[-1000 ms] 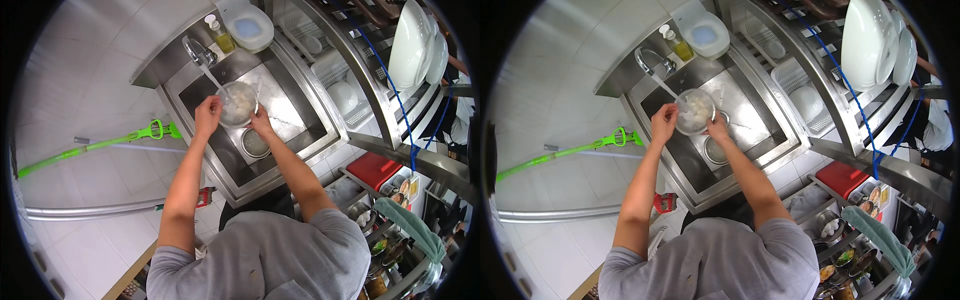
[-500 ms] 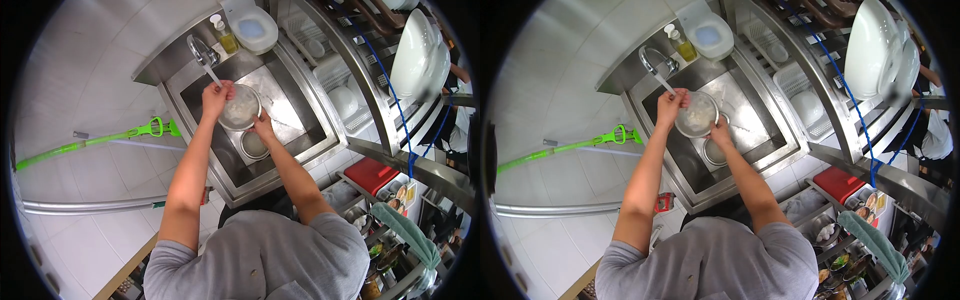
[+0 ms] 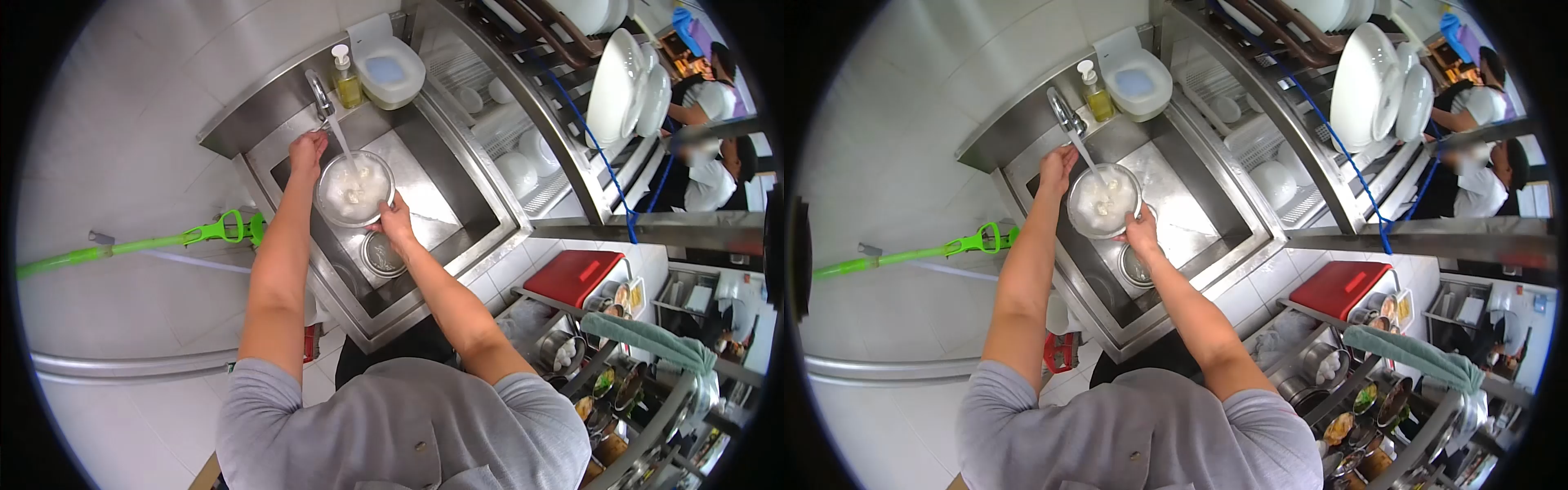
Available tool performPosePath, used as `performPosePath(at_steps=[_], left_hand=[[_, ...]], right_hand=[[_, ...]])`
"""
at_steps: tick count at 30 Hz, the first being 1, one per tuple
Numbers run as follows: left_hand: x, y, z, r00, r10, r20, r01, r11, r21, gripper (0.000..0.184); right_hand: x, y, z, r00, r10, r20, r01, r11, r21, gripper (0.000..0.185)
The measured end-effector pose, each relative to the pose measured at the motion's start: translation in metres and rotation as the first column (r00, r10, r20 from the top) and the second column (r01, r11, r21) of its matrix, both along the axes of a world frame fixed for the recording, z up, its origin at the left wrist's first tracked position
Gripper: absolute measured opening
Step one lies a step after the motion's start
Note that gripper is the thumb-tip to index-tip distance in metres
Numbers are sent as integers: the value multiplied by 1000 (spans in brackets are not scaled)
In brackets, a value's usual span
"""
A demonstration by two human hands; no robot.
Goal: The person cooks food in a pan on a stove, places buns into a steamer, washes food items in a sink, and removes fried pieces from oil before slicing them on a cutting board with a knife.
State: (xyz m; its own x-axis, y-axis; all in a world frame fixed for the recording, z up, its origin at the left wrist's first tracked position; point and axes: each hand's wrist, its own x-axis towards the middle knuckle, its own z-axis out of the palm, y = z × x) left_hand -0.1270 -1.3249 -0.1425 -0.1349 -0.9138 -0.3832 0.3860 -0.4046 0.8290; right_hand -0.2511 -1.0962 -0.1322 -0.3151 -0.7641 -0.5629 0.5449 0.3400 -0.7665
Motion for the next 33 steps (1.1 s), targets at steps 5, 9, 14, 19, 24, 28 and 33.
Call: performPosePath(at_steps=[5,9,14,19,24,28,33], left_hand=[[-24,12,41,801,-326,502,447,883,-141,55],[-9,107,62,677,-110,728,548,735,-399,65],[-37,224,49,590,55,805,669,525,-526,70],[-95,249,57,813,-25,582,434,692,-576,66],[-155,253,111,961,80,264,133,704,-698,64],[-181,255,160,983,89,160,66,642,-764,70],[-172,267,163,968,17,252,190,607,-772,69]], right_hand=[[-7,37,28,986,-32,-164,27,999,-31,46],[-13,57,58,972,-56,-230,44,997,-59,41],[-36,77,83,748,-11,-663,28,999,15,44],[-32,65,168,106,149,-983,-87,986,140,52],[-22,49,247,-315,170,-934,-133,966,221,52],[2,45,296,-503,346,-792,40,925,379,58],[38,45,305,-555,502,-663,261,862,435,63]])
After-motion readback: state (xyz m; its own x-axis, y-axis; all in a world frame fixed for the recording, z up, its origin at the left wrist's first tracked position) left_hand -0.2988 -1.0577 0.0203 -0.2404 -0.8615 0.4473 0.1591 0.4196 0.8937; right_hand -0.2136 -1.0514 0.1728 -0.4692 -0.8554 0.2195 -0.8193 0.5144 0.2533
